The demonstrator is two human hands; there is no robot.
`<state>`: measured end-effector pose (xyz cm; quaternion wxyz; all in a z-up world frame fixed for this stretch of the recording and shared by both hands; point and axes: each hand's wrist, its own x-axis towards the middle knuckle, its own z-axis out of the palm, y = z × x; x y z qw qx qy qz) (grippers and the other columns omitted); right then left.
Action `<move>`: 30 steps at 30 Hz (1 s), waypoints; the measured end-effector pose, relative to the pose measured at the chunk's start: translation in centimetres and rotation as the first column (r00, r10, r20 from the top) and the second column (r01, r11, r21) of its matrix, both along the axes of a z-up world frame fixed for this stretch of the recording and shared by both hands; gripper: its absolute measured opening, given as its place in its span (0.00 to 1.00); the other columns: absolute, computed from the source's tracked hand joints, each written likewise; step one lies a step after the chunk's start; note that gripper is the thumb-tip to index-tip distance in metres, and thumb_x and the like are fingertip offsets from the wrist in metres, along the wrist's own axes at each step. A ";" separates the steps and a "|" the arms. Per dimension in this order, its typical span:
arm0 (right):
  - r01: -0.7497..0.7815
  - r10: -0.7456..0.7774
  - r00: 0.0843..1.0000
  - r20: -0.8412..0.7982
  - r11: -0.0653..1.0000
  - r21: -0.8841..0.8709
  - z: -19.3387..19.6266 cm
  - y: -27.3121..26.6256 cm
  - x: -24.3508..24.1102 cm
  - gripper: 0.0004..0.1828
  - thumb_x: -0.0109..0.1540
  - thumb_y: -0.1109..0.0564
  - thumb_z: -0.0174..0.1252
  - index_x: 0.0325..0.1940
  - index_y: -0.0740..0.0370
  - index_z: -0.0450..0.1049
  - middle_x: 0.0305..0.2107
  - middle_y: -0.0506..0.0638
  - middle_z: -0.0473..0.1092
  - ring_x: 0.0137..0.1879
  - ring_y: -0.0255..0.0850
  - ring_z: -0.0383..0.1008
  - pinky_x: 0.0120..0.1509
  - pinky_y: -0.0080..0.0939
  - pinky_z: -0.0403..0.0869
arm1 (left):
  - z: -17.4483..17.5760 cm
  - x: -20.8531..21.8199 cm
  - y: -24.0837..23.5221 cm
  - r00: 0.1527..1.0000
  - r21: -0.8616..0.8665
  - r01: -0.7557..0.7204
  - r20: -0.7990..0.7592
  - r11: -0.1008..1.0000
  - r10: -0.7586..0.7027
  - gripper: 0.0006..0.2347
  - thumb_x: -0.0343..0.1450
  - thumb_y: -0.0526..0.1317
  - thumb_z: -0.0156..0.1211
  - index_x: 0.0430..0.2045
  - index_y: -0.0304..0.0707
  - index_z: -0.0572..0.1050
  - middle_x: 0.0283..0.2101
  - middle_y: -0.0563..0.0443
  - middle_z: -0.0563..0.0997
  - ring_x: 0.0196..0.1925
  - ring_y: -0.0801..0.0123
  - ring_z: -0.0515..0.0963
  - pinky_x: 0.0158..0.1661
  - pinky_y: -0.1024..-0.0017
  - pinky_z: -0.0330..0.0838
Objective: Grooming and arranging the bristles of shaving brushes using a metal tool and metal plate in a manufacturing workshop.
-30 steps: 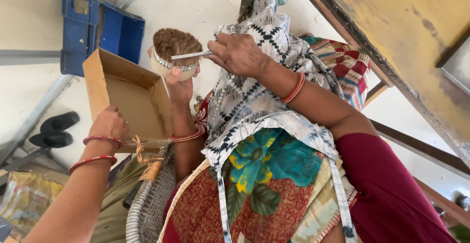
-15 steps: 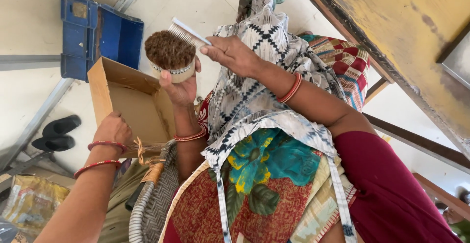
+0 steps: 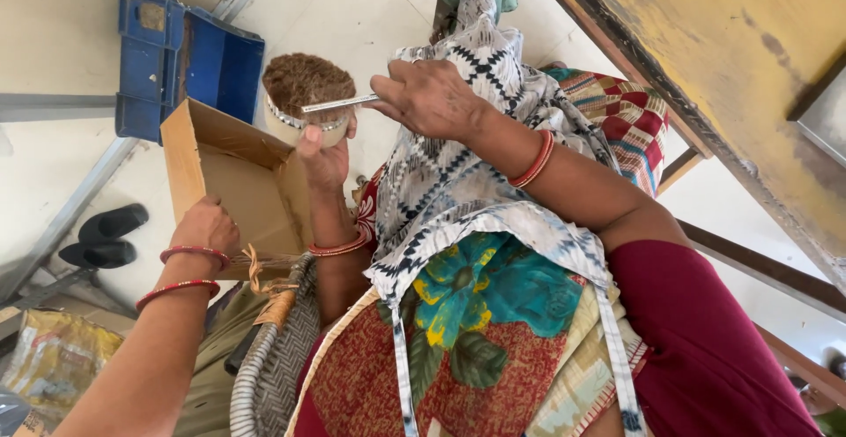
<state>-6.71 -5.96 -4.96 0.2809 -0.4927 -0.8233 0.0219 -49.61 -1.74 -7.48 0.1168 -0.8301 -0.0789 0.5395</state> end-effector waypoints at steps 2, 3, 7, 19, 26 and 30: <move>0.013 -0.015 0.999 -0.040 0.999 -0.050 -1.0 0.4 -0.4 0.17 0.69 0.44 0.62 0.40 0.58 0.68 0.25 0.49 0.62 0.24 0.43 0.69 0.25 0.45 0.69 | -0.6 -0.4 0.3 0.999 -0.009 -0.035 -0.033 0.999 0.035 0.10 0.73 0.45 0.53 0.28 0.55 0.84 0.39 0.62 0.85 0.48 0.70 0.78 0.52 0.75 0.68; 0.015 -0.017 0.999 -0.038 0.999 -0.051 -1.2 0.5 -0.4 0.17 0.69 0.44 0.62 0.40 0.58 0.68 0.25 0.49 0.62 0.24 0.43 0.69 0.25 0.45 0.69 | -0.4 -0.2 0.2 0.999 -0.010 -0.033 -0.031 0.999 0.033 0.10 0.73 0.45 0.53 0.28 0.55 0.84 0.39 0.62 0.85 0.48 0.70 0.78 0.52 0.75 0.68; 0.023 -0.030 0.997 -0.073 0.995 -0.101 -1.7 0.7 -0.6 0.18 0.70 0.44 0.61 0.39 0.59 0.68 0.23 0.50 0.62 0.23 0.44 0.69 0.24 0.46 0.68 | 0.0 0.1 0.2 0.998 -0.020 -0.046 -0.050 0.999 0.045 0.10 0.73 0.45 0.54 0.28 0.55 0.84 0.39 0.62 0.85 0.47 0.72 0.79 0.53 0.76 0.68; 0.047 -0.071 0.994 -0.088 0.967 -0.251 -3.6 1.9 -0.6 0.18 0.73 0.42 0.52 0.40 0.59 0.69 0.21 0.50 0.64 0.24 0.47 0.70 0.27 0.50 0.70 | -1.7 -1.4 -0.2 0.928 0.057 -0.372 0.002 0.926 0.373 0.08 0.72 0.44 0.57 0.33 0.56 0.85 0.43 0.62 0.84 0.55 0.67 0.75 0.45 0.66 0.80; 0.336 -0.380 0.923 -0.056 0.870 -0.360 -9.6 2.1 5.3 0.20 0.77 0.44 0.47 0.38 0.60 0.68 0.22 0.52 0.65 0.26 0.49 0.69 0.30 0.53 0.70 | -1.8 -1.5 -0.8 0.976 0.006 -0.216 0.004 0.976 0.216 0.08 0.72 0.43 0.56 0.34 0.55 0.85 0.43 0.65 0.85 0.56 0.70 0.75 0.48 0.73 0.79; 0.210 -0.254 0.946 -0.203 0.953 -0.216 -2.6 -0.8 2.7 0.18 0.77 0.46 0.50 0.40 0.62 0.67 0.24 0.53 0.63 0.26 0.48 0.67 0.30 0.51 0.70 | -2.5 -1.8 -1.2 0.990 -0.072 -0.046 -0.134 0.996 0.036 0.11 0.75 0.44 0.52 0.39 0.56 0.85 0.46 0.62 0.84 0.56 0.70 0.77 0.58 0.75 0.71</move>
